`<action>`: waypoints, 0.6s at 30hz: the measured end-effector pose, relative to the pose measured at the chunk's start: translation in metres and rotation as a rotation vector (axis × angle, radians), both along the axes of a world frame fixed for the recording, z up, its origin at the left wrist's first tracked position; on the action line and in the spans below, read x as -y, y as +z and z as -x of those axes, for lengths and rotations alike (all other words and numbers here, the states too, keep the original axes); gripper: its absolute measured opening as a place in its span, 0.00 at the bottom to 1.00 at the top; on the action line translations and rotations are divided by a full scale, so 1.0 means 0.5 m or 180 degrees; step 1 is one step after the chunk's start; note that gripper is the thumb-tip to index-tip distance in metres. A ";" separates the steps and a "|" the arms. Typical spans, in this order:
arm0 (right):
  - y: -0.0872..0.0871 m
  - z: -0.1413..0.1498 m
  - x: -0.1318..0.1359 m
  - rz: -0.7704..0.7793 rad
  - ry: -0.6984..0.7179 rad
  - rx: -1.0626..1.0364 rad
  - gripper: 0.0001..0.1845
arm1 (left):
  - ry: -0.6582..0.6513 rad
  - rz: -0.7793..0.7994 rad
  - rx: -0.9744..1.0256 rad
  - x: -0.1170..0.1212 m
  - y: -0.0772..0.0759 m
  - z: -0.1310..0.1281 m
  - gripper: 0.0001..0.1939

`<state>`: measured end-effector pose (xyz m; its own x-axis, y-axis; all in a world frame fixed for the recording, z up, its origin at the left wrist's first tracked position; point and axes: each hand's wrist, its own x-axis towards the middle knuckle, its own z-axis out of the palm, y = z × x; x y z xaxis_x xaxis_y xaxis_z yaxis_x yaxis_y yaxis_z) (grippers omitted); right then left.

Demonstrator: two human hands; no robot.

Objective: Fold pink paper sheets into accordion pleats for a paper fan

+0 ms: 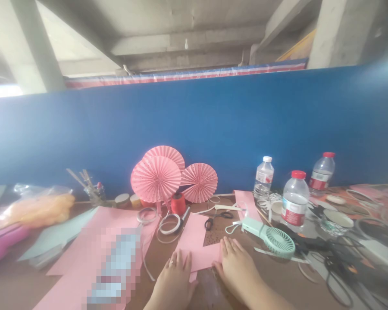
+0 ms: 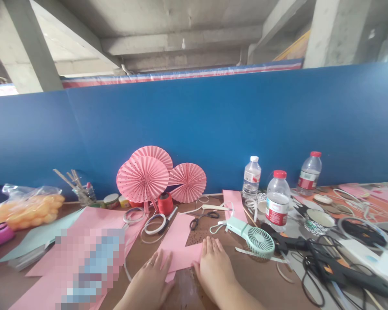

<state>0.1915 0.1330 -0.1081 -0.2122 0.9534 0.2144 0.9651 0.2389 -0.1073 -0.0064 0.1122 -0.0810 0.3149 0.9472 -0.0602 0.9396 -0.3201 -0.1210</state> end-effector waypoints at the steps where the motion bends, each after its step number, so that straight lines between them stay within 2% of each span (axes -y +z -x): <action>1: 0.002 0.000 0.001 -0.0026 0.0003 0.0015 0.32 | -0.0056 -0.0052 0.0065 -0.001 0.000 0.004 0.28; 5: 0.026 -0.005 0.007 -0.0213 0.0124 -0.0024 0.27 | -0.0295 -0.0288 0.0494 -0.004 0.004 0.017 0.26; 8: 0.049 -0.009 0.015 -0.0215 0.0326 -0.0220 0.21 | -0.0395 -0.0192 0.0785 -0.007 0.016 0.014 0.25; 10: 0.059 -0.007 0.021 -0.0084 0.0627 -0.0415 0.20 | -0.0417 -0.0083 0.0848 -0.008 0.027 0.007 0.23; 14: 0.061 0.008 0.030 0.0517 0.1368 -0.0656 0.30 | -0.0826 -0.0069 0.0869 -0.004 0.039 -0.003 0.25; 16: 0.059 0.013 0.032 0.0697 0.1383 -0.0668 0.34 | -0.0881 -0.0070 0.0831 -0.001 0.037 -0.004 0.27; 18: 0.056 0.011 0.033 0.0714 0.1205 -0.0634 0.33 | -0.0837 -0.0065 0.0757 0.003 0.030 -0.004 0.26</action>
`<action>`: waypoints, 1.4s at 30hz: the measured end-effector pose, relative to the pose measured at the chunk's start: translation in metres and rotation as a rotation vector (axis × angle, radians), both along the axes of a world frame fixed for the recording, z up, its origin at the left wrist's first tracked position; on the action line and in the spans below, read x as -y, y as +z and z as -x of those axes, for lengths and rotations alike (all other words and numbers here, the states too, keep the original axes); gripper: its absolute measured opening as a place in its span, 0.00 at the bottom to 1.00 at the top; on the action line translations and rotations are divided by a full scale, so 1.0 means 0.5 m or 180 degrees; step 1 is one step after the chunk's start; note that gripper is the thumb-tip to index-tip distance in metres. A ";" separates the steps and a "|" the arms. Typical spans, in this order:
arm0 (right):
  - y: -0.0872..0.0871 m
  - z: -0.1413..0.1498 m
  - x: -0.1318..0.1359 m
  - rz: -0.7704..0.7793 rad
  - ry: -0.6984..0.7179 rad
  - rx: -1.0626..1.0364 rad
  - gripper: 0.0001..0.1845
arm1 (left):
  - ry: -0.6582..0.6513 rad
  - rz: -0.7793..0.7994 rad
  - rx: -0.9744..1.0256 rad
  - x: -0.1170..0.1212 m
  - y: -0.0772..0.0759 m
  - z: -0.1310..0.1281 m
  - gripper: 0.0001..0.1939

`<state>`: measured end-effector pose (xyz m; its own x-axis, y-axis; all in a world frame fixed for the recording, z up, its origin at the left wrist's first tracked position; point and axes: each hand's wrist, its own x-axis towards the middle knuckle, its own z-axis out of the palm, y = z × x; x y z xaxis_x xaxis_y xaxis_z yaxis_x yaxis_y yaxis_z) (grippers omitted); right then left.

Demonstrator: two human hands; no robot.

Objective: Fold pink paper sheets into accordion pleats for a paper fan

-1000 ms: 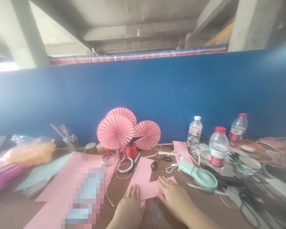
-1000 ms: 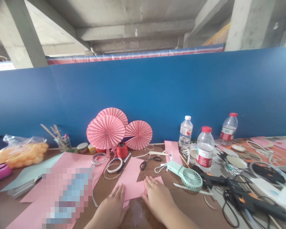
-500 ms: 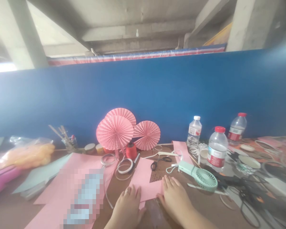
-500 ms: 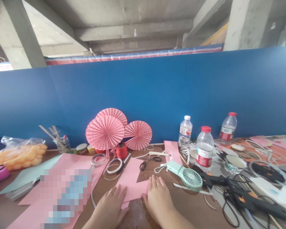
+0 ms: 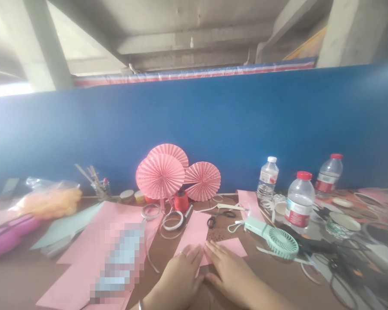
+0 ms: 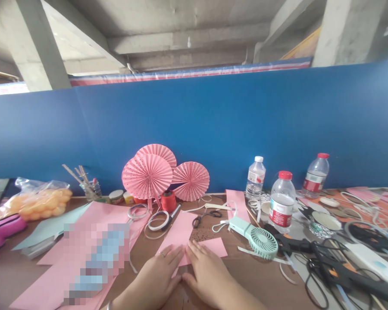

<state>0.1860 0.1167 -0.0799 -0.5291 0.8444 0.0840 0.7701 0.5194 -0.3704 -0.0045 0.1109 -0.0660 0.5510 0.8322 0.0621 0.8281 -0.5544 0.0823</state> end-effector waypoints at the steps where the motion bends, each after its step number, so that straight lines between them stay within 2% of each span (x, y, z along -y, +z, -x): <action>1: -0.002 -0.003 -0.001 -0.0017 -0.0112 0.0050 0.32 | 0.0020 -0.0005 -0.0027 0.001 -0.004 0.000 0.26; 4: -0.011 -0.016 -0.009 -0.0135 -0.0487 0.0263 0.33 | 0.0117 -0.0005 -0.0048 0.005 -0.016 0.001 0.26; 7: -0.028 -0.024 -0.022 -0.0383 -0.0889 0.0479 0.32 | 0.0295 0.0023 -0.0029 0.008 -0.015 0.000 0.27; 10: -0.042 -0.021 -0.033 -0.0605 -0.1322 0.0701 0.30 | 0.0373 0.0079 0.0009 0.008 0.007 -0.009 0.25; 12: -0.041 -0.018 -0.036 -0.0704 -0.1391 0.0767 0.28 | 0.0423 0.0168 -0.0036 0.003 0.027 -0.019 0.20; 15: -0.024 -0.023 -0.033 -0.0830 -0.1318 0.0719 0.21 | 0.0516 0.0254 -0.0231 -0.017 0.051 -0.034 0.14; 18: -0.004 -0.043 -0.031 -0.0889 -0.0902 0.0421 0.14 | 0.0436 0.0226 -0.0279 -0.042 0.056 -0.038 0.14; 22: 0.004 -0.072 -0.038 -0.0792 -0.0463 0.0039 0.21 | 0.0362 0.0152 0.0112 -0.064 0.040 -0.031 0.19; 25: 0.003 -0.080 -0.044 -0.0691 -0.0442 -0.0074 0.21 | 0.0319 0.0186 0.0293 -0.068 0.024 -0.027 0.19; 28: 0.004 -0.080 -0.046 -0.0666 -0.0444 -0.0221 0.16 | 0.0305 0.0177 0.0385 -0.068 0.012 -0.028 0.19; 31: 0.005 -0.079 -0.044 -0.0630 -0.0480 -0.0347 0.13 | 0.0277 0.0068 0.0436 -0.066 0.007 -0.031 0.19; 35: 0.008 -0.077 -0.044 -0.0530 -0.0544 -0.0563 0.14 | 0.0216 -0.0039 0.0427 -0.071 0.007 -0.034 0.16; 39: 0.013 -0.077 -0.048 -0.0721 -0.0389 -0.0636 0.14 | 0.0297 -0.0156 0.0316 -0.085 0.001 -0.032 0.08; 42: 0.015 -0.079 -0.049 -0.0990 -0.0175 -0.0632 0.15 | 0.0317 -0.0254 0.0255 -0.091 -0.001 -0.031 0.07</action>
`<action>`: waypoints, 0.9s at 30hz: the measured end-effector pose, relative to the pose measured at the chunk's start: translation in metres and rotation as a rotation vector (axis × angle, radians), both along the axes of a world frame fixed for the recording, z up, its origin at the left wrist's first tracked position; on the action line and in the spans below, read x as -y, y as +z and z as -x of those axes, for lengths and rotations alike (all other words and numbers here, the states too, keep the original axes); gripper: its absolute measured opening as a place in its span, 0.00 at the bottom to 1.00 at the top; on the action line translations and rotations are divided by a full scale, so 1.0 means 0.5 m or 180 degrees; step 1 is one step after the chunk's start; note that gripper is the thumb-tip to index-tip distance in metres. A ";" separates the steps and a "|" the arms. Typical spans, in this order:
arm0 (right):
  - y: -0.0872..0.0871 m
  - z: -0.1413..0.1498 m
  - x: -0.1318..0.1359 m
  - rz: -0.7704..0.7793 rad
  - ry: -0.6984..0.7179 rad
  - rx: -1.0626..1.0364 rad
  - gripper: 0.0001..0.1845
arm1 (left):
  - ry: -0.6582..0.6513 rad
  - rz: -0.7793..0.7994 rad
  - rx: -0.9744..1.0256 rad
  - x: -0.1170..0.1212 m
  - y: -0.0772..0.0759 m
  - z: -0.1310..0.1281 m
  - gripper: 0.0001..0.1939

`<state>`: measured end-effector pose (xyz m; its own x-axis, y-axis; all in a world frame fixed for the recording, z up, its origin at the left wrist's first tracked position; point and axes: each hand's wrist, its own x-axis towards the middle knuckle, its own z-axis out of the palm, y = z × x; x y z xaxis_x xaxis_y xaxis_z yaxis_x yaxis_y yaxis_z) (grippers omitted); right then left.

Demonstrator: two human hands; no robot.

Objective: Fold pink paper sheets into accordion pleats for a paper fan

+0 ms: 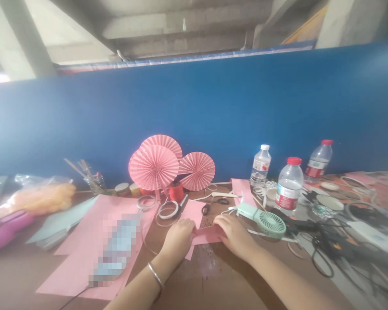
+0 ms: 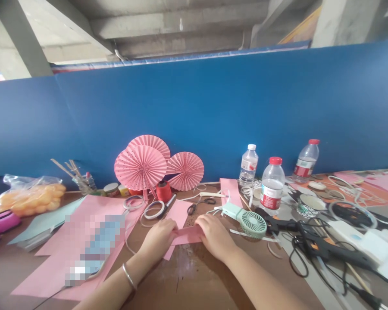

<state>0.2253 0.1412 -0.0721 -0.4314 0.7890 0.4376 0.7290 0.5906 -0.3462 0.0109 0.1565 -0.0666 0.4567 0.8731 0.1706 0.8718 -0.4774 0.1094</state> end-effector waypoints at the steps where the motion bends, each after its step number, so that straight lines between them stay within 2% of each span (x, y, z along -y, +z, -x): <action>1: 0.000 -0.001 0.000 -0.0077 0.0028 0.0034 0.15 | -0.0013 -0.0033 -0.0028 0.000 0.000 -0.001 0.07; 7: 0.001 0.001 0.002 -0.0308 0.0120 0.0452 0.08 | -0.0317 -0.0019 -0.0216 0.006 0.008 -0.012 0.08; 12: 0.010 0.006 0.010 -0.0289 0.0228 0.0730 0.07 | -0.0556 0.0080 -0.0238 0.019 0.010 -0.013 0.07; 16: 0.013 0.004 0.014 -0.0109 0.0128 0.0783 0.13 | -0.0571 0.0100 -0.0160 0.024 0.014 -0.012 0.02; 19: 0.010 -0.001 0.011 0.0019 0.0108 0.0727 0.14 | -0.0509 0.0185 -0.0050 0.020 0.012 -0.012 0.07; 27: -0.008 -0.008 -0.009 0.0122 0.0109 0.0437 0.12 | -0.0444 0.0293 0.0106 0.009 -0.007 -0.004 0.09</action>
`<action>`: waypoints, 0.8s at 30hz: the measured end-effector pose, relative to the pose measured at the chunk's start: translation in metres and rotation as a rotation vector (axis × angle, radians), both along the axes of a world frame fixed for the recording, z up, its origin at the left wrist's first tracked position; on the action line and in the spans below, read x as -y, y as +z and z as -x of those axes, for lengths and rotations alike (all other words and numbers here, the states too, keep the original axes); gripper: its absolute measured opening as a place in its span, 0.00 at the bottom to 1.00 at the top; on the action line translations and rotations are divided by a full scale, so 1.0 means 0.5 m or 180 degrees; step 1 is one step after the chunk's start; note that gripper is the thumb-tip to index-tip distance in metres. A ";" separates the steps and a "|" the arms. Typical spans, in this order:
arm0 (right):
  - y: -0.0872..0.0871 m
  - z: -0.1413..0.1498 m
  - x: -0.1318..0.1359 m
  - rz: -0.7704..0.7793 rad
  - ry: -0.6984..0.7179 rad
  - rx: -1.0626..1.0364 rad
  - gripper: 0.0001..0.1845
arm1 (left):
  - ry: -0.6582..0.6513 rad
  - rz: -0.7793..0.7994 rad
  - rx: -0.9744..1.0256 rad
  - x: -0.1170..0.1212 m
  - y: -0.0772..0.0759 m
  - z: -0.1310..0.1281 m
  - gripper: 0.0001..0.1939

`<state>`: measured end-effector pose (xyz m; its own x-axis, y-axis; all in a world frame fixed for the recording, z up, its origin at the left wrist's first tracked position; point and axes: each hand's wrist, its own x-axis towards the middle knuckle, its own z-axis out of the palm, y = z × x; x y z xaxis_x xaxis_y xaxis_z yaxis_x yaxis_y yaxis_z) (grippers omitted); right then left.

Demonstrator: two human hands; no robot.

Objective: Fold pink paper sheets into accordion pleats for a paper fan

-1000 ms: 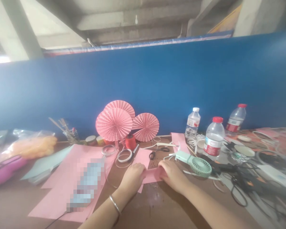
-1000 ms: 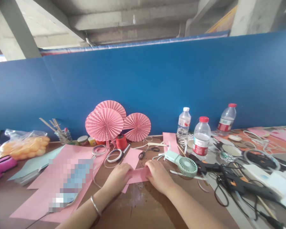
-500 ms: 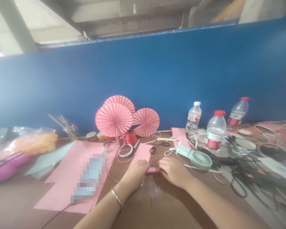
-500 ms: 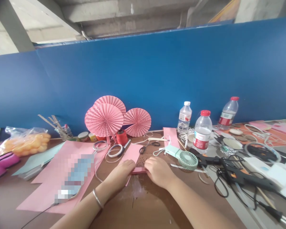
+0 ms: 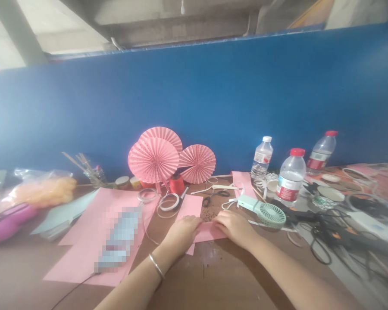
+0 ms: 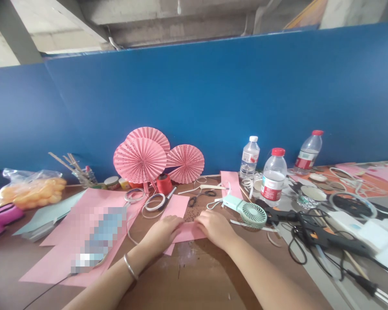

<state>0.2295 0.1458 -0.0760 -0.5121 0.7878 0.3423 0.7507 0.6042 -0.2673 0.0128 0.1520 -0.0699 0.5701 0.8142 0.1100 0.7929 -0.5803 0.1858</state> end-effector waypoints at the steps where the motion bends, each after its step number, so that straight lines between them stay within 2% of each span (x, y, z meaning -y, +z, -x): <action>1: -0.001 0.000 -0.001 -0.0004 -0.0006 -0.0025 0.12 | -0.0012 0.0011 0.0033 -0.001 -0.001 0.000 0.09; 14: -0.019 0.003 -0.014 0.0135 -0.0148 -0.0209 0.07 | -0.0013 -0.0004 0.0192 -0.008 -0.005 -0.007 0.09; 19: -0.004 -0.009 -0.008 0.0033 0.0122 -0.0281 0.08 | -0.0022 -0.0171 0.0007 -0.001 0.010 -0.008 0.07; 24: 0.013 0.000 0.006 -0.0346 0.0358 0.0092 0.09 | -0.0124 -0.0389 -0.0319 0.011 0.027 -0.016 0.03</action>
